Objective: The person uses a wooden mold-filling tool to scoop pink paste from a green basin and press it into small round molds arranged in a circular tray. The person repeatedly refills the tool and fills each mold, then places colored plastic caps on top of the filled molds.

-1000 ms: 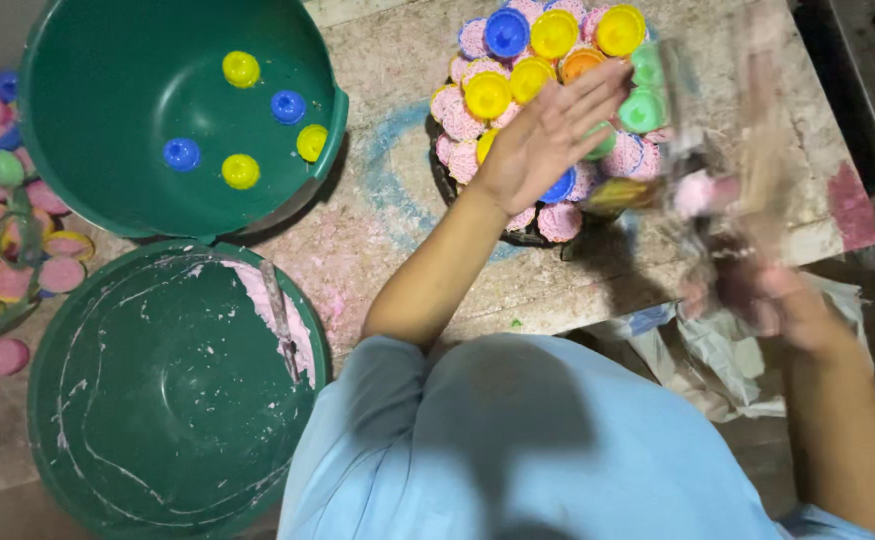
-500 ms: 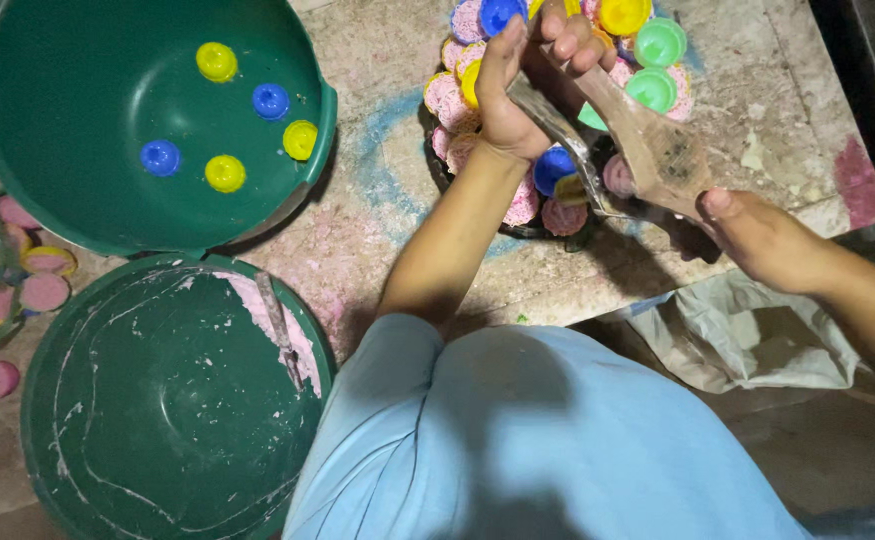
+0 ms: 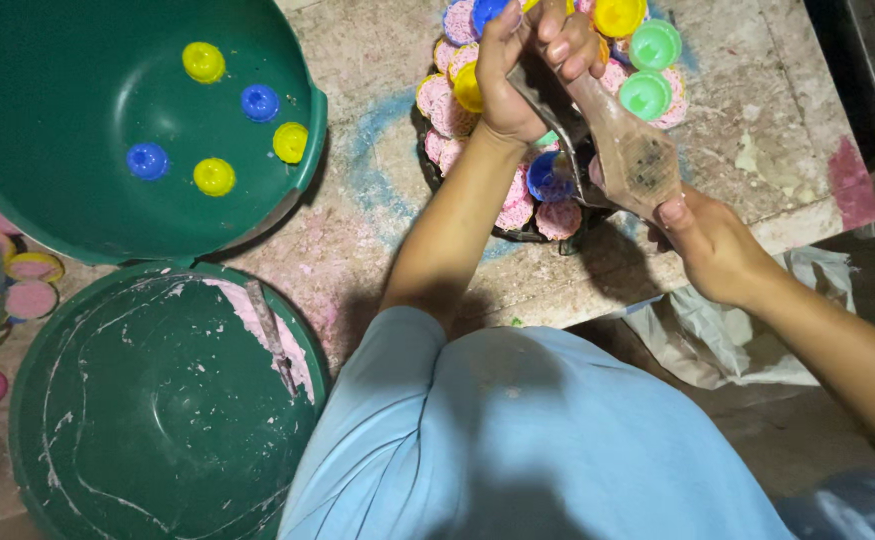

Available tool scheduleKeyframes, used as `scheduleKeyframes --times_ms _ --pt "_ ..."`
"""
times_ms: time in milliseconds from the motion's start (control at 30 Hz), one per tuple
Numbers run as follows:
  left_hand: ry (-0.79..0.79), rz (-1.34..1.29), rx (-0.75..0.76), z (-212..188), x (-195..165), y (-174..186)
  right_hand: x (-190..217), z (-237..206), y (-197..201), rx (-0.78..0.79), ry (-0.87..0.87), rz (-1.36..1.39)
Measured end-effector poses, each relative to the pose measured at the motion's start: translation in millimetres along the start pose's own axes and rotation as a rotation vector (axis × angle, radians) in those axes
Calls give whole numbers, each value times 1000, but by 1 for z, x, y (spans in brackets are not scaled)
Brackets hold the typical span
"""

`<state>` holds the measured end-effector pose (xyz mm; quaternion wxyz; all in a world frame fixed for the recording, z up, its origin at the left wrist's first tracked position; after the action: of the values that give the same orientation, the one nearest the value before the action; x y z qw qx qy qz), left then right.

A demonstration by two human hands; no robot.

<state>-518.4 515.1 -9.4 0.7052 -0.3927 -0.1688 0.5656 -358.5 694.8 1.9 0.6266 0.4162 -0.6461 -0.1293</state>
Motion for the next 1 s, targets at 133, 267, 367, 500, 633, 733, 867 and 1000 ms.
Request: scheduleKeyframes --times_ms 133,267,367,500,633,733,867,1000 --pt "19 26 21 5 -15 -4 18 7 -10 -21 79 -6" --pt "5 -21 -55 -6 -15 1 7 8 -13 37 -66 7" --pt "-40 -42 -109 -9 -4 7 -5 5 -4 45 -167 -84" --pt "-53 -46 -134 4 5 14 -6 4 4 -22 -146 -129" --pt "-59 73 -92 13 -9 16 0 7 -2 -80 -96 -65" --pt "-10 44 -134 6 -10 18 12 8 -7 -117 83 -48" --pt "-35 -3 -213 0 1 20 -4 6 -6 -58 -117 -75" --pt "-72 33 -215 14 3 23 -7 3 2 -92 -159 -112"
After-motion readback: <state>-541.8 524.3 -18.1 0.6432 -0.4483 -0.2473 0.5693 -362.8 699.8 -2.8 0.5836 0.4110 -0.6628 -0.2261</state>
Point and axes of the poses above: each hand's wrist, its own z-axis towards the middle knuckle, its own y-axis out of the back of the hand, x = y × z, the point moved 7 cm from there along z, towards the middle knuckle, and after that the axes turned 4 degrees about x, right-handed, at the moved point
